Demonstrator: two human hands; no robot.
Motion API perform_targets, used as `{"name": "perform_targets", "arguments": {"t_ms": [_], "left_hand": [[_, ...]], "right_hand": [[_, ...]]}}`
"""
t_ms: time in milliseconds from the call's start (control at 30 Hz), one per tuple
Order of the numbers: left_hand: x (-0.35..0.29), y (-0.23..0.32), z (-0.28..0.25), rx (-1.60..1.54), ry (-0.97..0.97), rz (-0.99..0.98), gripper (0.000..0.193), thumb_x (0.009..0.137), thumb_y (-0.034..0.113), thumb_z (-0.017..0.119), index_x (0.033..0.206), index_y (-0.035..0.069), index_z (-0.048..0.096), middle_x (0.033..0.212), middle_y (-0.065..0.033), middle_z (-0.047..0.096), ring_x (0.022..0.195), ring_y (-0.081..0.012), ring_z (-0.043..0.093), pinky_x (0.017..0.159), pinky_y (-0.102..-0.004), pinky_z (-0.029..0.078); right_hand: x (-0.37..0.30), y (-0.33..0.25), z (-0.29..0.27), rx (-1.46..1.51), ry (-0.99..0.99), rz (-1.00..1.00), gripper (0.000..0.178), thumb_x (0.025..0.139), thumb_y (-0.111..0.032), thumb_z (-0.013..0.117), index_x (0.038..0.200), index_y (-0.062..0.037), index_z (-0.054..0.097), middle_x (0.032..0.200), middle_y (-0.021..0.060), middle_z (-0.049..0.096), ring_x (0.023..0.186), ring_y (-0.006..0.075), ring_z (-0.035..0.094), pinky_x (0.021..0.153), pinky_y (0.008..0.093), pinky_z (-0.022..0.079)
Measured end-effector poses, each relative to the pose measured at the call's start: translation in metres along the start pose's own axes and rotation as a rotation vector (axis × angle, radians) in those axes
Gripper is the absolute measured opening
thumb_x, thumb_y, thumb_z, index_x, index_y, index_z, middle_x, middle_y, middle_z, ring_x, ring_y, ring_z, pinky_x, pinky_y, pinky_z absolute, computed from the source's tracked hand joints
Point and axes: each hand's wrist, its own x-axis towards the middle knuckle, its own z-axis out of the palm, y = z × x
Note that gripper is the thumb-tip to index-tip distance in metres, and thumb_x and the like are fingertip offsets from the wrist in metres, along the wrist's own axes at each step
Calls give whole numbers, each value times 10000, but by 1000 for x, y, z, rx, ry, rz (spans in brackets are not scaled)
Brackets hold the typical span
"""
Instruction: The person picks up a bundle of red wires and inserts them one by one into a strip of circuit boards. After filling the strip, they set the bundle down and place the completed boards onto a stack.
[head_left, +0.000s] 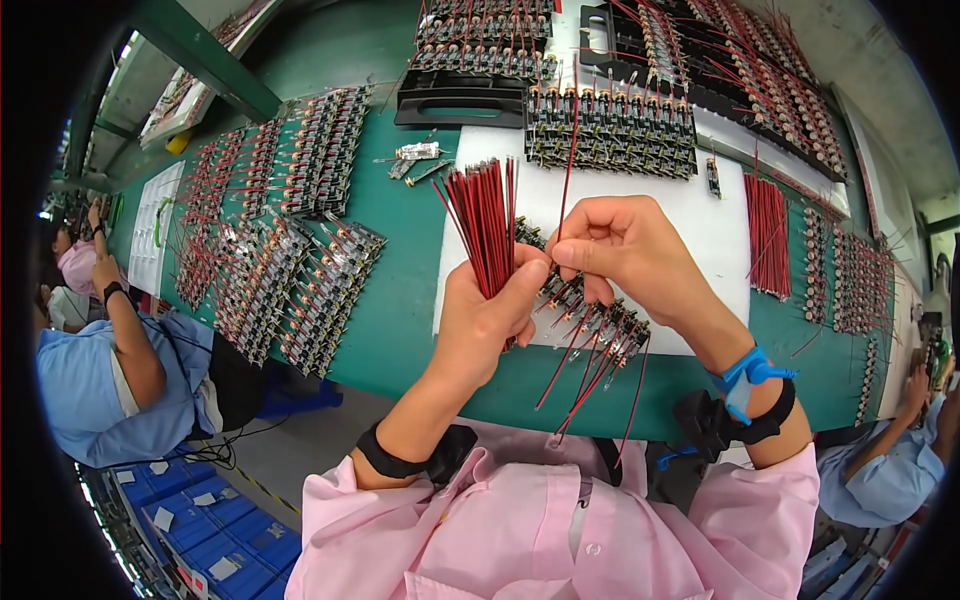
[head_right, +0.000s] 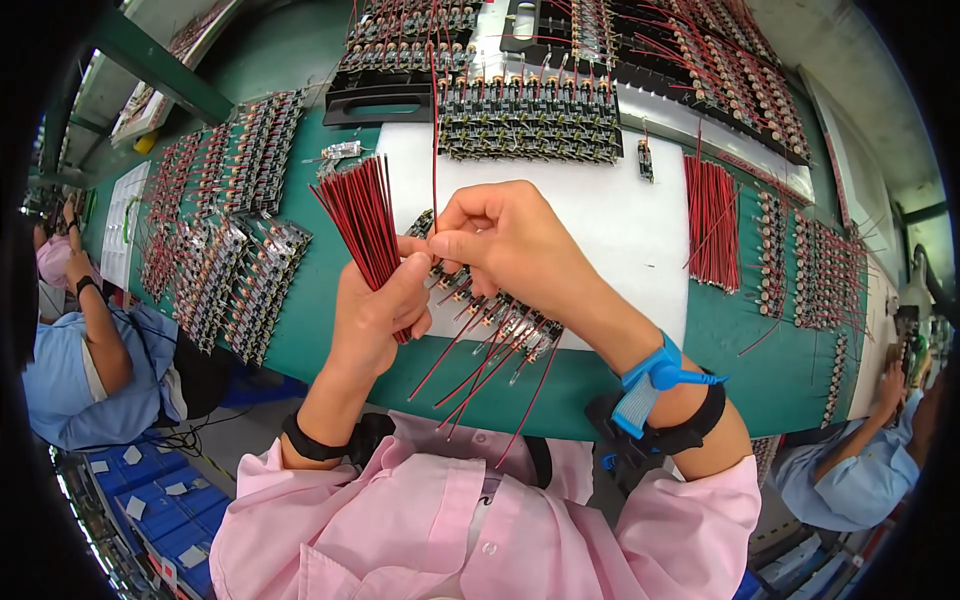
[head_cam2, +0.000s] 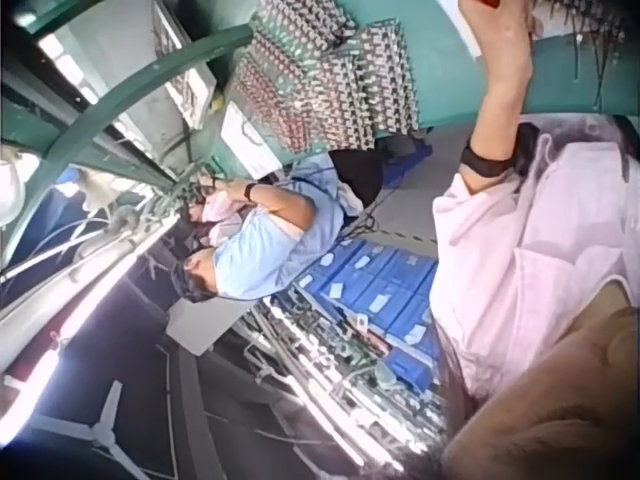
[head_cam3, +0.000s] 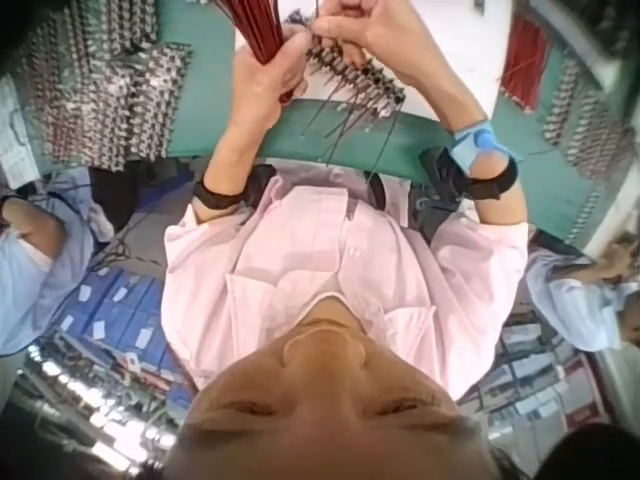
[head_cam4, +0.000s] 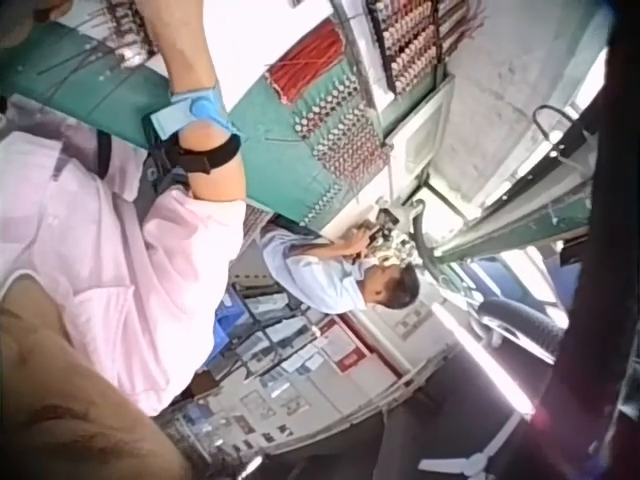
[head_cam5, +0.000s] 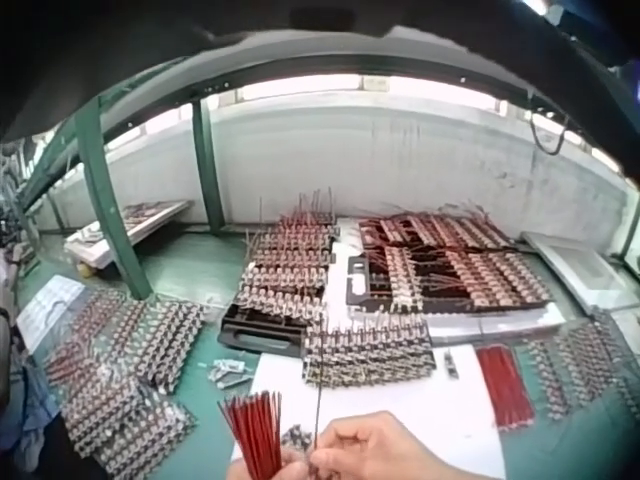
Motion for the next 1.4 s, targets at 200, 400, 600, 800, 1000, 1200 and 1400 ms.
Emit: {"name": "perform_targets", "arguments": {"t_ms": [200,400,600,800,1000,1200,1400], "left_hand": [[-2,-3,-2,83,16,80,157,781,162,521,786,6,513,521,32,399,397,-27,355,336,-177,293],[-6,-4,-4,235,79,122,159,762,155,539,769,0,509,483,26,395,369,-36,334,338,-198,291],[-10,-7,-7,338,110,180,97,775,100,504,739,10,493,515,21,402,393,-40,347,350,-186,273],[-32,-28,-33,50,90,331,130,775,84,483,670,30,427,500,3,364,391,-63,321,367,-198,292],[-43,-49,-52,312,-4,429,171,751,96,554,654,23,434,571,-15,417,492,-81,344,451,-208,290],[-43,-47,-51,347,18,363,207,744,137,581,657,21,434,554,-18,405,496,-86,331,454,-211,286],[-43,-48,-52,395,26,358,216,751,147,578,646,26,433,537,-6,394,481,-80,321,437,-211,280]], "right_hand": [[-1,6,9,-70,70,-79,96,743,-77,558,719,11,527,581,-1,492,460,26,407,406,160,317],[-4,7,13,-235,66,-102,89,748,-53,537,702,18,513,574,-35,444,496,14,365,429,156,285],[-6,10,13,-310,74,-98,92,725,-38,546,675,28,507,564,-34,436,497,22,361,439,162,293],[-3,29,-12,-502,231,-105,111,664,-34,581,612,36,512,553,-10,456,499,26,378,444,178,316],[-5,43,-13,-610,341,-131,98,647,-33,587,610,33,524,551,0,464,492,29,382,437,183,317],[-6,44,-13,-601,356,-182,95,653,-26,585,610,34,526,547,-3,452,479,28,359,426,186,300],[-7,41,-11,-566,351,-137,96,660,-21,579,609,37,523,549,-7,446,478,24,346,421,188,287]]}}
